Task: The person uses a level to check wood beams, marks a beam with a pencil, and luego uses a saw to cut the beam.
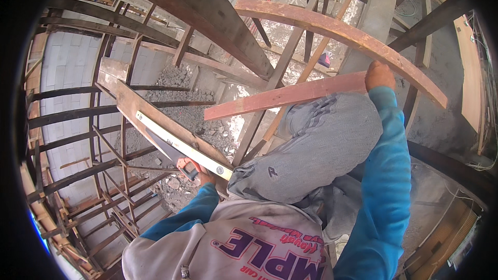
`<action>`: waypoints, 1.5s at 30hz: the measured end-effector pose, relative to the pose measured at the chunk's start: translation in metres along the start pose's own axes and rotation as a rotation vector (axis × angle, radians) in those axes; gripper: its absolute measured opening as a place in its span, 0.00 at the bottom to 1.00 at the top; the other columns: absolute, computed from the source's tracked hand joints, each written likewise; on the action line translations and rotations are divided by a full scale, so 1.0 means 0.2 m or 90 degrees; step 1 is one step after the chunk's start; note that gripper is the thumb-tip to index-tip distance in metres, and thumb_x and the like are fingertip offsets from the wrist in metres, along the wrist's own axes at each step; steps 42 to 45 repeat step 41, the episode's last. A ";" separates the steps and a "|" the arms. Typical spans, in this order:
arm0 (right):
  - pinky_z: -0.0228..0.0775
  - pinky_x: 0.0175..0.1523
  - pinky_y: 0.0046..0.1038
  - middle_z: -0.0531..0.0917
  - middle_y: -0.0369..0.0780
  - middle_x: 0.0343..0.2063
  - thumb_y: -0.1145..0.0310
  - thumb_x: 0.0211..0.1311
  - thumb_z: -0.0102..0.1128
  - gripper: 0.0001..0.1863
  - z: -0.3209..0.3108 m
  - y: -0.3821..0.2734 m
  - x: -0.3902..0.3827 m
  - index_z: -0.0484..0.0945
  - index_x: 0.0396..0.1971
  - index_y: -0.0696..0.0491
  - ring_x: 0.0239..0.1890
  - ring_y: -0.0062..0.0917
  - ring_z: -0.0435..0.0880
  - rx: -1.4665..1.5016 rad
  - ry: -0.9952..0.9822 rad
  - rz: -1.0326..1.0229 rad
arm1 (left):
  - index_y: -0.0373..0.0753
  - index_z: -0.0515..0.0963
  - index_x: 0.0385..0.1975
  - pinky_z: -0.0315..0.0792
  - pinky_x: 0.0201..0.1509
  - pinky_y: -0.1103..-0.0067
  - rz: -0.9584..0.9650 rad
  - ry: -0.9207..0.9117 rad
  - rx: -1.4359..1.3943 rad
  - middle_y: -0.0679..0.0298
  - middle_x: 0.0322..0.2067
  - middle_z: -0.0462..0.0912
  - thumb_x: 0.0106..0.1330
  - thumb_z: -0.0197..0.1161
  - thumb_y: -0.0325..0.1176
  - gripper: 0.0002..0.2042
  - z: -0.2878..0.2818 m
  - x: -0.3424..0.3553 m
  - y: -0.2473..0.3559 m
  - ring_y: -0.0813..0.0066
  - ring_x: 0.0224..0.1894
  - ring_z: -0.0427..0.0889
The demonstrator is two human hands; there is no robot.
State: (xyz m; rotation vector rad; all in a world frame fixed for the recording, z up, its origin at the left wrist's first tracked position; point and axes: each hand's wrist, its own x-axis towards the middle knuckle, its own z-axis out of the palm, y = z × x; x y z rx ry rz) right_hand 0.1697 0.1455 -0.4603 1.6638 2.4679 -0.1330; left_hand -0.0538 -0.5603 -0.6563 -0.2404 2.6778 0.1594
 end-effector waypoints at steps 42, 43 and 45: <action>0.75 0.47 0.42 0.83 0.52 0.39 0.67 0.59 0.58 0.08 0.15 0.09 -0.06 0.82 0.36 0.52 0.44 0.45 0.83 0.045 -0.037 0.022 | 0.30 0.66 0.57 0.69 0.60 0.60 0.131 -0.336 0.545 0.39 0.52 0.75 0.64 0.50 0.52 0.31 -1.05 -0.29 0.60 0.42 0.55 0.75; 0.75 0.47 0.42 0.83 0.52 0.39 0.67 0.59 0.58 0.08 0.15 0.09 -0.06 0.82 0.36 0.52 0.44 0.45 0.83 0.045 -0.037 0.022 | 0.30 0.66 0.57 0.69 0.60 0.60 0.131 -0.336 0.545 0.39 0.52 0.75 0.64 0.50 0.52 0.31 -1.05 -0.29 0.60 0.42 0.55 0.75; 0.75 0.47 0.42 0.83 0.52 0.39 0.67 0.59 0.58 0.08 0.15 0.09 -0.06 0.82 0.36 0.52 0.44 0.45 0.83 0.045 -0.037 0.022 | 0.30 0.66 0.57 0.69 0.60 0.60 0.131 -0.336 0.545 0.39 0.52 0.75 0.64 0.50 0.52 0.31 -1.05 -0.29 0.60 0.42 0.55 0.75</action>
